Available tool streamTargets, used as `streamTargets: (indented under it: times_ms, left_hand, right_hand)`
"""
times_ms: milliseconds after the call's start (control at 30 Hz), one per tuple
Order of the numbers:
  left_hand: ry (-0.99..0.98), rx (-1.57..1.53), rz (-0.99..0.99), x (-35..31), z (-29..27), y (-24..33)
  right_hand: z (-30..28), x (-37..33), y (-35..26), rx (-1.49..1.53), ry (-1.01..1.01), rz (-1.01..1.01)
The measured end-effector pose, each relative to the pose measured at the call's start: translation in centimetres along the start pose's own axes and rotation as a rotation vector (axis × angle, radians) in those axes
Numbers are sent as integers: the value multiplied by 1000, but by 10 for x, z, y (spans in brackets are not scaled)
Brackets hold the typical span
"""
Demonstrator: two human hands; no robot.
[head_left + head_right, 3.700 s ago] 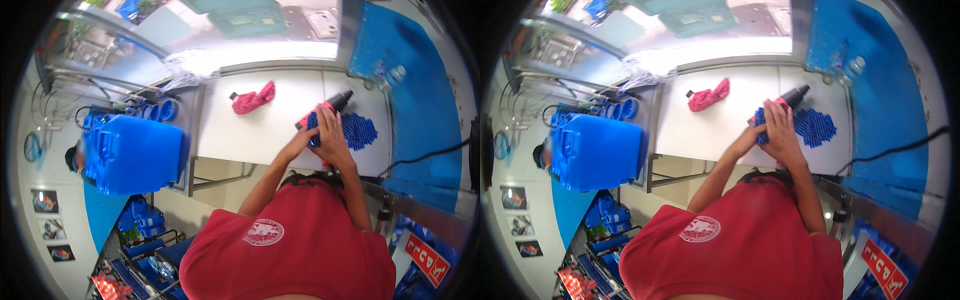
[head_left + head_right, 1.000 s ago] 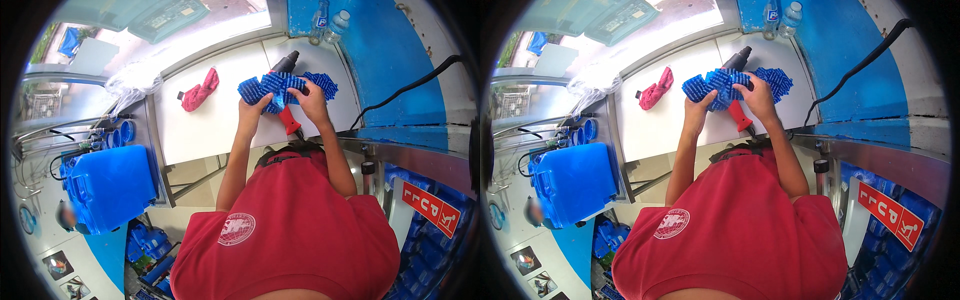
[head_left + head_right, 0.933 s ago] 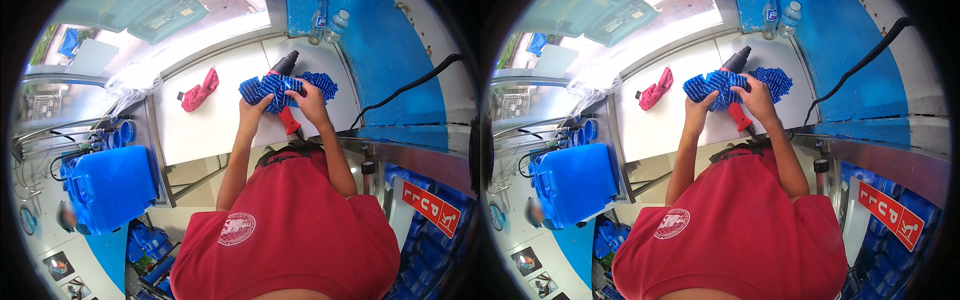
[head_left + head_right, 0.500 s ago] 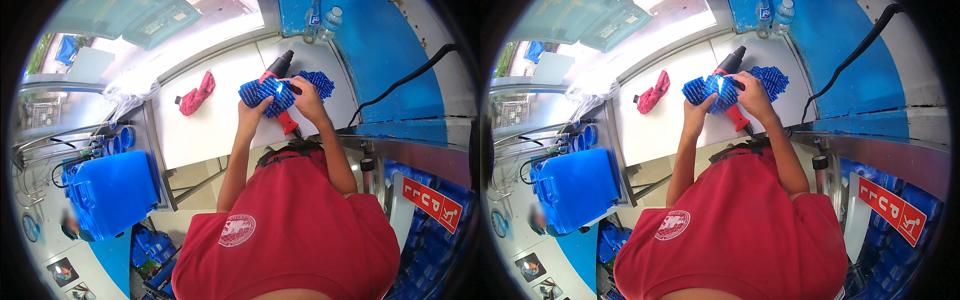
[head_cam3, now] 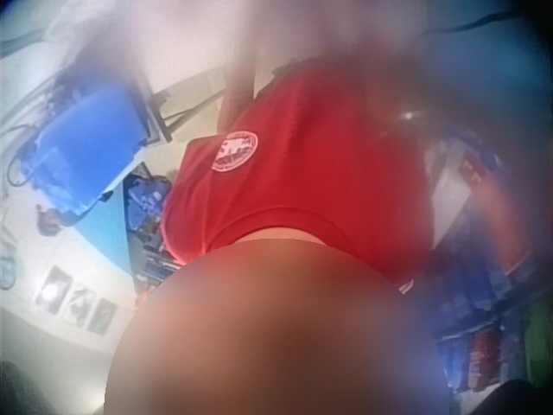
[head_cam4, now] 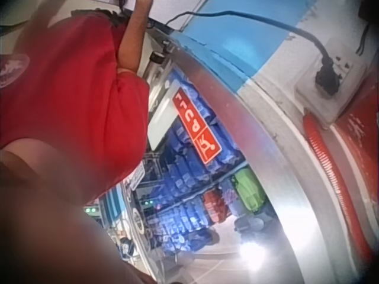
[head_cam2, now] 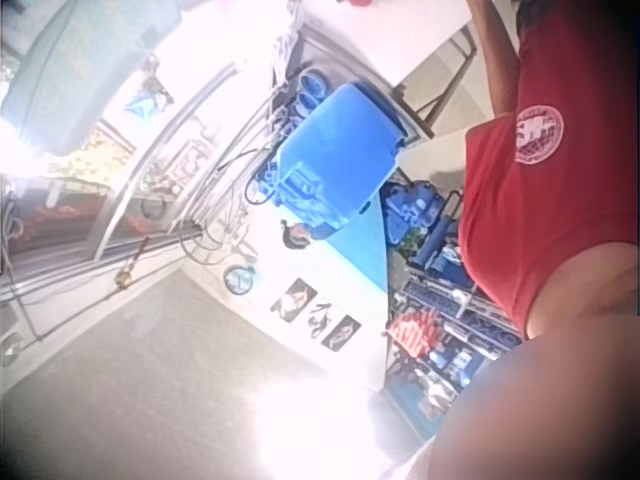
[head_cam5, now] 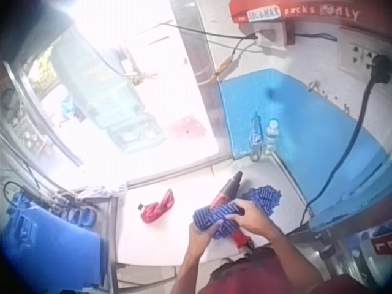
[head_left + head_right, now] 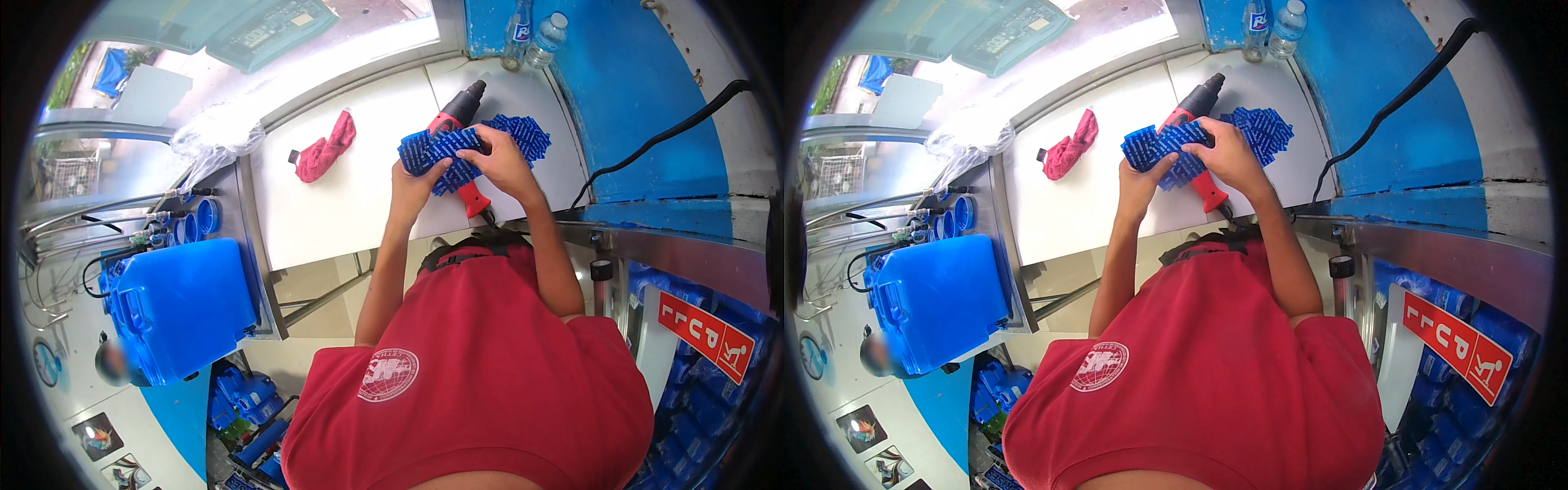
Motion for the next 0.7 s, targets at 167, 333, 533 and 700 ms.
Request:
streamTargets:
  times_ms: [167,333,533,700]
  left_hand:
    - [61,-17,1,-1,-4,1]
    - [160,-117,7,0,-8,-3]
    - [153,-147,48,-1,0,-3]
    - [161,-162,42,-3,0,0]
  right_hand:
    - [-7,5,7,330,150,21]
    - [-16,2,18,630,154,59]
    - [19,-3,26,866,49,253]
    - [29,-5,34,1169,20,327]
Point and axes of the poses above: each hand's wrist, its own x-axis towards the middle knuckle, its own z-axis out of the palm, y = z × x, the point moved 4 cm from there along x, towards the middle knuckle, and after that the axes turned 6 degrees about z, right-handed, at the moved point
